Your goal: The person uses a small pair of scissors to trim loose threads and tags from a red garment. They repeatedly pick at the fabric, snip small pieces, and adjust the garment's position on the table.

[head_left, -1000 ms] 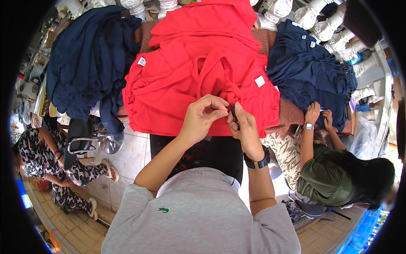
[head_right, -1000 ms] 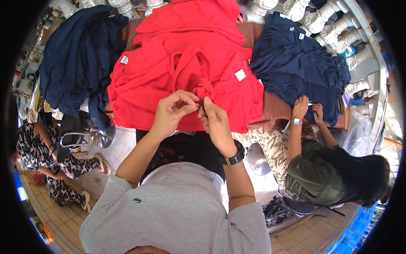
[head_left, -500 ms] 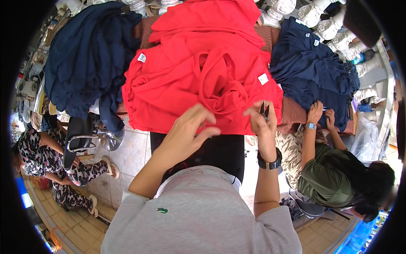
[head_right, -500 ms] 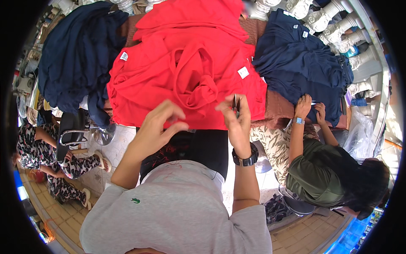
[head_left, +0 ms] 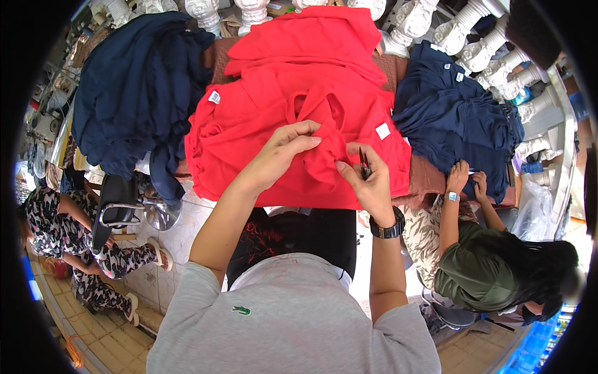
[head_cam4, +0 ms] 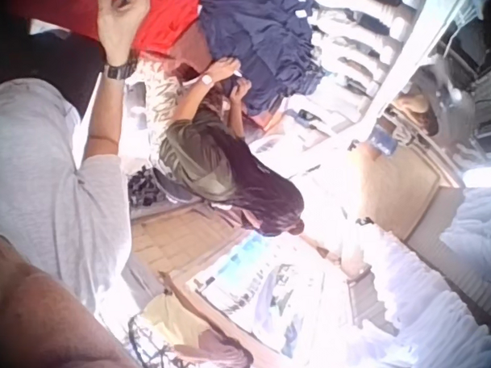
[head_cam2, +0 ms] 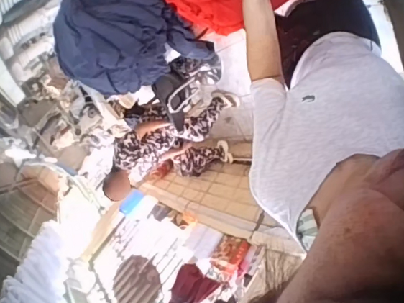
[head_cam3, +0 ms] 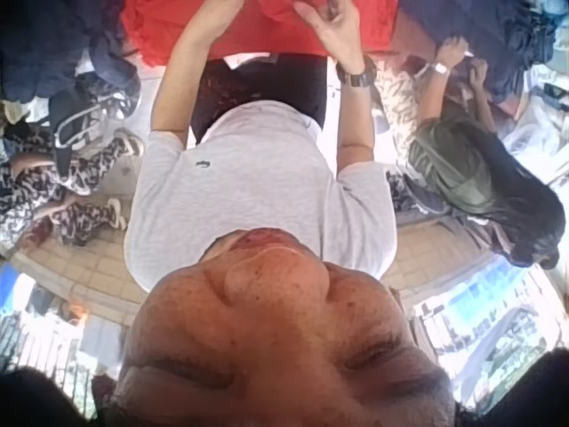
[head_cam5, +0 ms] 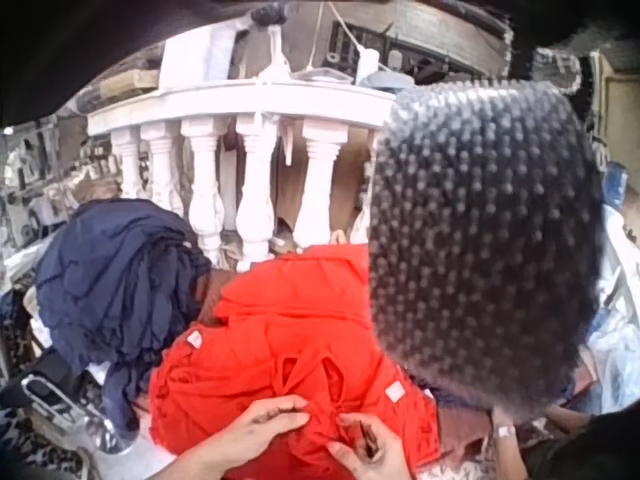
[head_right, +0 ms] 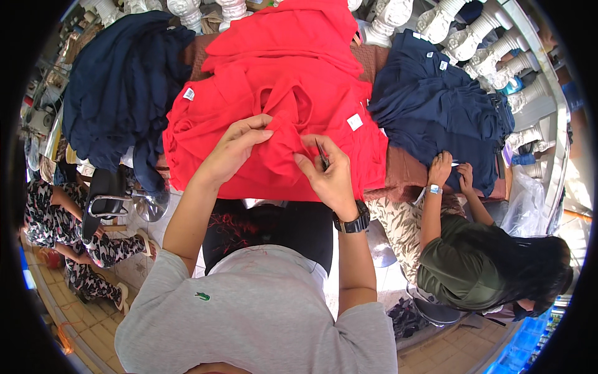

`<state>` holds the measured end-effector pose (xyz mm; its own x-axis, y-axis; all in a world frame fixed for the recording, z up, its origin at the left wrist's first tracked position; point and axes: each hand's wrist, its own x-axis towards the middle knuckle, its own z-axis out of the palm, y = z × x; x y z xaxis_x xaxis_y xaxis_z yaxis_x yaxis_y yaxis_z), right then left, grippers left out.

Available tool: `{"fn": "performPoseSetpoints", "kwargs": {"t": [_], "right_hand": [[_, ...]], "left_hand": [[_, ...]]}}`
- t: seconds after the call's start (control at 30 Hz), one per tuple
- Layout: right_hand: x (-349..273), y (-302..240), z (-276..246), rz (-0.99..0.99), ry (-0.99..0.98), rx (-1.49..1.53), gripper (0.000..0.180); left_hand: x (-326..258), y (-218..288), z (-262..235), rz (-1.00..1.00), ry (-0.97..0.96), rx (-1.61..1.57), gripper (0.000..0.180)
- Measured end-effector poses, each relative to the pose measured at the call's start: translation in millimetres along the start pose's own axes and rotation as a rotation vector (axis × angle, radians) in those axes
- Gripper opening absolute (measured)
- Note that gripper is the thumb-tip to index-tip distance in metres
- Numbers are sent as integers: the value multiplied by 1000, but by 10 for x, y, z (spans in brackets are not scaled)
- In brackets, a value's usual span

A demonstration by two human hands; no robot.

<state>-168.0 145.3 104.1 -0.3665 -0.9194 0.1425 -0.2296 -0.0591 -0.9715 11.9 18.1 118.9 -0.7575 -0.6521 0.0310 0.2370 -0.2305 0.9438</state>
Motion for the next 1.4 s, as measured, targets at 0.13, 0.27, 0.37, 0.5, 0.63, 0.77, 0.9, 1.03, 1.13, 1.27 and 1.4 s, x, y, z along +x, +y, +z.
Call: {"fn": "performPoseSetpoints", "kwargs": {"t": [0.13, 0.27, 0.37, 0.5, 0.63, 0.77, 0.9, 1.03, 1.13, 1.27, 1.4], "right_hand": [[110, 48, -29, -58, 120, 47, 10], [204, -78, -76, -130, 164, -2, 10], [259, -74, -91, -221, 190, -19, 11], [212, -152, -114, -174, 135, -36, 15], [218, -92, -143, -148, 149, -32, 18], [249, -150, 6, -281, 324, -236, 22], [157, -381, 248, -325, 155, -205, 23], [274, -155, 303, -105, 40, -48, 16], [265, -90, 287, 58, 93, 124, 13], [237, -59, 394, 6, 40, 198, 13], [187, -8, 414, -26, 43, 210, 12]], "left_hand": [[-77, 73, -178, 1, -27, -160, 39], [-105, 197, -193, 44, -68, -199, 42], [-122, 214, -204, 58, -29, -169, 45], [-176, 262, -155, 54, 30, -159, 47], [-189, 224, -146, 54, 23, -100, 47], [-180, 160, -111, 23, 48, -56, 44], [-165, -28, -129, -18, 120, -6, 43], [-40, 5, -43, 308, 302, 456, 26], [-32, 52, 154, 736, 688, 1001, 20], [-148, -130, 366, 542, 474, 732, 25], [-55, -404, 301, 318, 461, 337, 22]]}}
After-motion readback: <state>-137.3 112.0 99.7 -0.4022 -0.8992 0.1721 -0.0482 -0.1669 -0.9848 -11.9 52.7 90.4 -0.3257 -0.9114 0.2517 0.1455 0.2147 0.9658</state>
